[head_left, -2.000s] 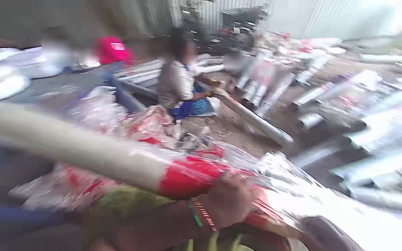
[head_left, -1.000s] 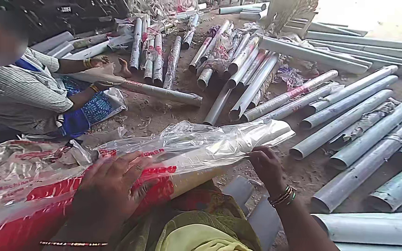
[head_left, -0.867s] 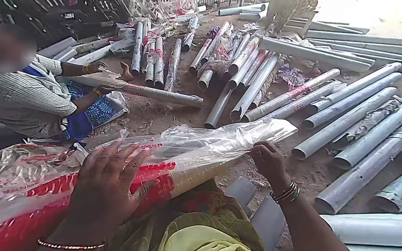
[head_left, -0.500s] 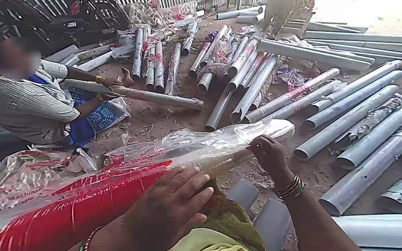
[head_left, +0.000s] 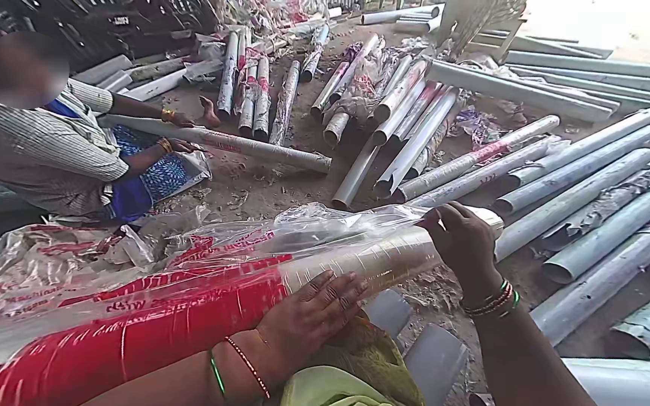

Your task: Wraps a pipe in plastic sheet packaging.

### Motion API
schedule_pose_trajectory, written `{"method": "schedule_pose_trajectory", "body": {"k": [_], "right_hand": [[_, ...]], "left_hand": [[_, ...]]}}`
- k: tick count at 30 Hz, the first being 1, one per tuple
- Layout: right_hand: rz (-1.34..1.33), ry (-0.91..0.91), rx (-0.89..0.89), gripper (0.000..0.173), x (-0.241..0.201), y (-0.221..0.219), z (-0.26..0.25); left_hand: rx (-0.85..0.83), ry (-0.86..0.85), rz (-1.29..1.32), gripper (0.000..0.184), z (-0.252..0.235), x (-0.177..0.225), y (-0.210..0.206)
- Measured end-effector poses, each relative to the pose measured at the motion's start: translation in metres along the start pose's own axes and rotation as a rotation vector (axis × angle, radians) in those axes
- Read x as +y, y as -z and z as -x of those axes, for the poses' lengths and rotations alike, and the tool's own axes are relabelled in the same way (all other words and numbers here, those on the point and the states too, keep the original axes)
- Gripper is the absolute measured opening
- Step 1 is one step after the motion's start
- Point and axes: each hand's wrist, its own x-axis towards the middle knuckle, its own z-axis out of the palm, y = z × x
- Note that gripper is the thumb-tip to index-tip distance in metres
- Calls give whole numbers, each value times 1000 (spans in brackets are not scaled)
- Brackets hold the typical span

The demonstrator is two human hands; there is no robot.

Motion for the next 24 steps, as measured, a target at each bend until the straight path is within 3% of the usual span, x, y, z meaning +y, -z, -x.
{"method": "schedule_pose_trajectory", "body": {"k": [3, 5, 7, 11, 13, 15, 17, 19, 20, 24], "right_hand": [[33, 8, -66, 23, -3, 8, -31], [15, -44, -248, 25, -8, 7, -57], [-10, -149, -499, 27, -7, -13, -80], [-127, -167, -725, 31, 8, -59, -91], [-384, -245, -711, 25, 26, -48, -95], [-701, -336, -665, 35, 45, -20, -92], [-855, -438, -418, 36, 74, 10, -82], [-802, -569, -83, 23, 117, 27, -66], [-678, -634, 0, 23, 137, 32, -53], [-295, -817, -133, 30, 170, 32, 19]], "left_hand": [[55, 9, -20, 50, 4, 18, -6], [69, 24, -30, 49, 5, 25, -8], [58, 38, -36, 51, 4, 26, -9], [54, 45, 1, 50, 0, 9, -6], [68, 44, 69, 49, 0, 10, -7], [108, 35, 127, 40, 3, 17, -12], [136, 39, 146, 35, 8, 28, -16], [157, 49, 158, 35, 13, 39, -20], [160, 51, 165, 35, 14, 43, -20], [181, 71, 185, 33, 15, 48, -22]]}}
